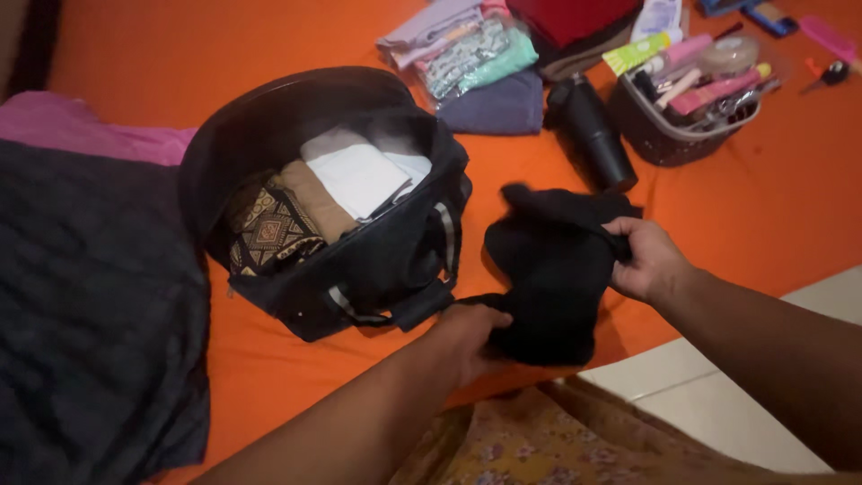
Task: The person folds clothing items one at a time on a bed and places each folded item into an open black bag. They fold a tan garment, a purple garment, a white shirt, and a black shirt, arranging them inside the bag alongside other packed items.
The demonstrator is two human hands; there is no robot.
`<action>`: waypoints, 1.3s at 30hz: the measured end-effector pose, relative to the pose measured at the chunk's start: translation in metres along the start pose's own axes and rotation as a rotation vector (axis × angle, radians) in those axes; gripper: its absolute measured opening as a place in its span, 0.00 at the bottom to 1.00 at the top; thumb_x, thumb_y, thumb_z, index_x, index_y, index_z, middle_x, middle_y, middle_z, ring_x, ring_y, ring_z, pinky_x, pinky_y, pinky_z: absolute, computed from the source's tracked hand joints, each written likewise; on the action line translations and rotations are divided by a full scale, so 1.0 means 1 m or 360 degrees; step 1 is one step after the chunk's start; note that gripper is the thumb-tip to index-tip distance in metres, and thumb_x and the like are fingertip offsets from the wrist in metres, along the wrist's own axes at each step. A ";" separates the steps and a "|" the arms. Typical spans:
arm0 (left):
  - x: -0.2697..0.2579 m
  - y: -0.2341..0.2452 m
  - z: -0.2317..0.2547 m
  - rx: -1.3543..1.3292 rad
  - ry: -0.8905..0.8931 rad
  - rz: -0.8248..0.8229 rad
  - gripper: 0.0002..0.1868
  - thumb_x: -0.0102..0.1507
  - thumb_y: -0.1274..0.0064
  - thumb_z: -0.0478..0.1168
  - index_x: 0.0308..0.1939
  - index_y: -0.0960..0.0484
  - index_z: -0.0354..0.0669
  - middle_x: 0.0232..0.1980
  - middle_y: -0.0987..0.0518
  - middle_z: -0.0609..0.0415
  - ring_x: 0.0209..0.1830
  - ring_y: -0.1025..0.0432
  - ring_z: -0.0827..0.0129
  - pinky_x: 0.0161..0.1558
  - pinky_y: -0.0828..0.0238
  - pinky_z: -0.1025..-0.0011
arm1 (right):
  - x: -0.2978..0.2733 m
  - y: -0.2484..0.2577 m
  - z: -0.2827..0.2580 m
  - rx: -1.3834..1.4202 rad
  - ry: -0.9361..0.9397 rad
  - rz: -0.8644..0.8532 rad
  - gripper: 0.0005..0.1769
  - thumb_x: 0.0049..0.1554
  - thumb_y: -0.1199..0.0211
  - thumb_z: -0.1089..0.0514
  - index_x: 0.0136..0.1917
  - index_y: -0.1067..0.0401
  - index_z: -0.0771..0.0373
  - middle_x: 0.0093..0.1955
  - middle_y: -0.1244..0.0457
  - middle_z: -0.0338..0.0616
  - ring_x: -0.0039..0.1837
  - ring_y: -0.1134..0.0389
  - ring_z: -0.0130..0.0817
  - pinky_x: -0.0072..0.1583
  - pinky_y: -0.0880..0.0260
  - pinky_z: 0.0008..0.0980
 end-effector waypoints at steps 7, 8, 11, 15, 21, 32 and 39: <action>-0.087 -0.071 0.080 0.1441 -0.1846 0.0890 0.55 0.46 0.21 0.40 0.74 0.35 0.47 0.73 0.38 0.29 0.70 0.39 0.42 0.64 0.38 0.59 | -0.120 -0.057 -0.029 -0.0265 -0.0115 -0.0393 0.18 0.58 0.46 0.53 0.56 0.26 0.65 0.56 0.29 0.48 0.58 0.28 0.42 0.65 0.30 0.41; -0.083 -0.080 0.077 0.1298 -0.1693 0.0769 0.45 0.51 0.29 0.41 0.72 0.31 0.47 0.67 0.30 0.34 0.65 0.32 0.48 0.63 0.34 0.61 | -0.136 -0.061 -0.037 -0.0262 -0.0085 -0.0441 0.20 0.59 0.45 0.50 0.57 0.26 0.65 0.57 0.29 0.47 0.58 0.28 0.42 0.65 0.30 0.42; -0.076 -0.108 0.077 0.0726 -0.1454 0.0375 0.26 0.64 0.46 0.43 0.66 0.21 0.41 0.56 0.15 0.45 0.55 0.20 0.61 0.59 0.26 0.65 | -0.170 -0.052 -0.083 -0.0391 0.0058 -0.0387 0.23 0.61 0.44 0.41 0.57 0.27 0.61 0.57 0.31 0.46 0.58 0.29 0.42 0.64 0.31 0.45; -0.089 -0.125 0.088 -0.0591 -0.1535 -0.0146 0.23 0.68 0.48 0.46 0.62 0.23 0.33 0.57 0.18 0.46 0.53 0.22 0.61 0.56 0.24 0.63 | -0.193 -0.013 -0.134 -0.0929 0.0109 -0.0066 0.25 0.61 0.47 0.37 0.59 0.26 0.56 0.61 0.32 0.44 0.64 0.32 0.43 0.67 0.35 0.50; -0.149 -0.139 0.099 -0.1210 -0.1734 -0.0341 0.20 0.63 0.46 0.34 0.58 0.29 0.48 0.53 0.20 0.50 0.52 0.22 0.60 0.54 0.20 0.57 | -0.237 -0.031 -0.163 -0.2218 0.0776 -0.0042 0.28 0.58 0.38 0.44 0.70 0.28 0.51 0.72 0.36 0.42 0.75 0.42 0.35 0.73 0.48 0.45; -0.222 -0.205 0.048 -0.0205 -0.1754 -0.0151 0.13 0.56 0.50 0.32 0.45 0.26 0.48 0.40 0.20 0.53 0.38 0.24 0.66 0.32 0.27 0.66 | -0.317 -0.094 -0.096 -0.1087 0.0564 -0.1469 0.37 0.64 0.43 0.44 0.84 0.48 0.35 0.74 0.40 0.34 0.62 0.38 0.37 0.58 0.35 0.44; -0.245 -0.177 0.029 -0.0103 -0.1826 -0.0411 0.14 0.55 0.51 0.26 0.43 0.25 0.42 0.39 0.23 0.53 0.40 0.27 0.67 0.41 0.29 0.71 | -0.290 -0.099 -0.093 -0.1299 0.0458 -0.1181 0.25 0.58 0.49 0.42 0.64 0.29 0.54 0.59 0.31 0.33 0.59 0.31 0.27 0.60 0.33 0.34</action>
Point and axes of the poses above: each hand's wrist, its own x-axis towards the middle knuckle, its own y-axis out of the back of the hand, z = x × y, the point moved 7 cm from there along x, towards the middle knuckle
